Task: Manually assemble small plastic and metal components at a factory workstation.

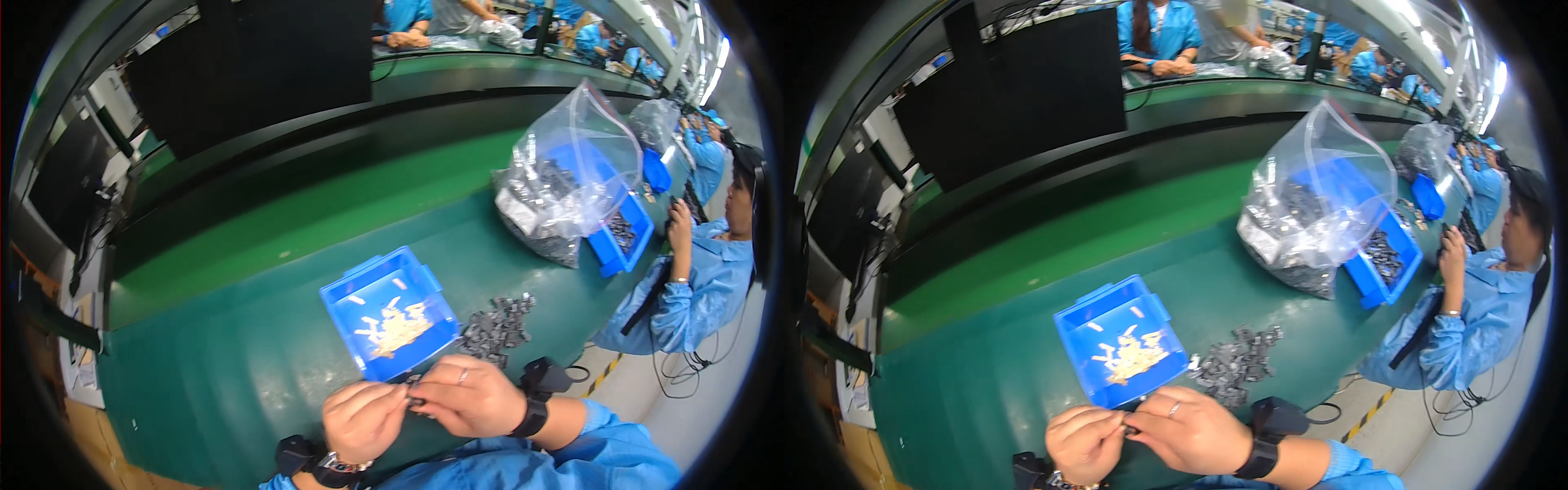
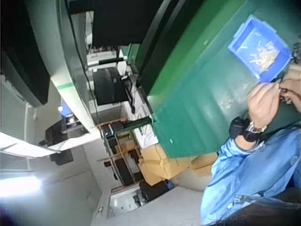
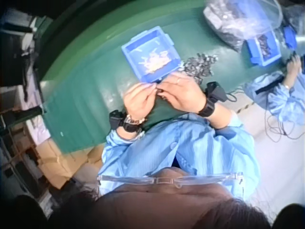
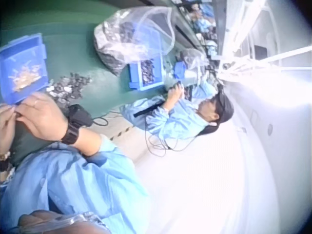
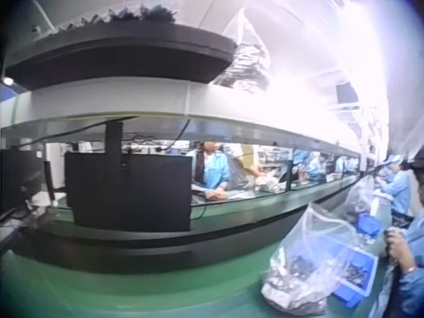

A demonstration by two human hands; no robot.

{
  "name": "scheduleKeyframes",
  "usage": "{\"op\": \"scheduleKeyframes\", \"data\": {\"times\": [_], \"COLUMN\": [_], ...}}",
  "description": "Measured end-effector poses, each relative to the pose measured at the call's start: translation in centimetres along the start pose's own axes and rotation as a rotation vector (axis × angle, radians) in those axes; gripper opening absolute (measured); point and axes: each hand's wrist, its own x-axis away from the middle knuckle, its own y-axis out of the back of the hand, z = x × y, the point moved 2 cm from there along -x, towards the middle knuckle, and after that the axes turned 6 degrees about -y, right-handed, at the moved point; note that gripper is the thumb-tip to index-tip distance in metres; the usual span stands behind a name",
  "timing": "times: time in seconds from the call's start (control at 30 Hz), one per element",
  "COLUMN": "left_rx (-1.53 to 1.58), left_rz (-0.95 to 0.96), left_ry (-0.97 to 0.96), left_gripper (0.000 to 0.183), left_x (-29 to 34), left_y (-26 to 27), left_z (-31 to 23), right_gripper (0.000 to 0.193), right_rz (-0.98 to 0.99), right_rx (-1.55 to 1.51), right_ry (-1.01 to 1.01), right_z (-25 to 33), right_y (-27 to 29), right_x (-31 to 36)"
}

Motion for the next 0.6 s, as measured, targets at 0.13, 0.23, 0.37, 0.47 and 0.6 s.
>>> {"op": "scheduleKeyframes", "data": {"times": [0.13, 0.23, 0.37, 0.47, 0.6], "left_rx": [0.107, 0.054, -0.070, -0.004, -0.017], "left_rz": [0.088, 0.001, -0.108, -0.128, -0.098], "left_ry": [-0.101, -0.080, -0.002, 0.012, 0.027], "left_gripper": [0.019, 0.015, 0.013, 0.011, 0.010], "left_x": [-0.6, -0.7, -0.3, 0.0, -0.5], "left_y": [0.2, 0.9, 1.5, 1.0, 0.6], "left_z": [0.1, 0.5, 1.2, 1.5, 0.9], "right_gripper": [0.024, 0.020, 0.014, 0.014, 0.022], "right_rz": [-0.068, -0.240, -0.741, -0.954, -0.877], "right_rx": [-0.010, 0.156, 0.623, 0.852, 0.948], "right_ry": [0.028, -0.075, -0.361, -0.493, -0.758], "right_z": [-0.3, -2.4, -7.7, -11.9, -15.3], "right_y": [0.3, 3.6, 13.6, 20.9, 25.2], "right_x": [1.2, 3.2, 7.6, 10.6, 13.0]}}
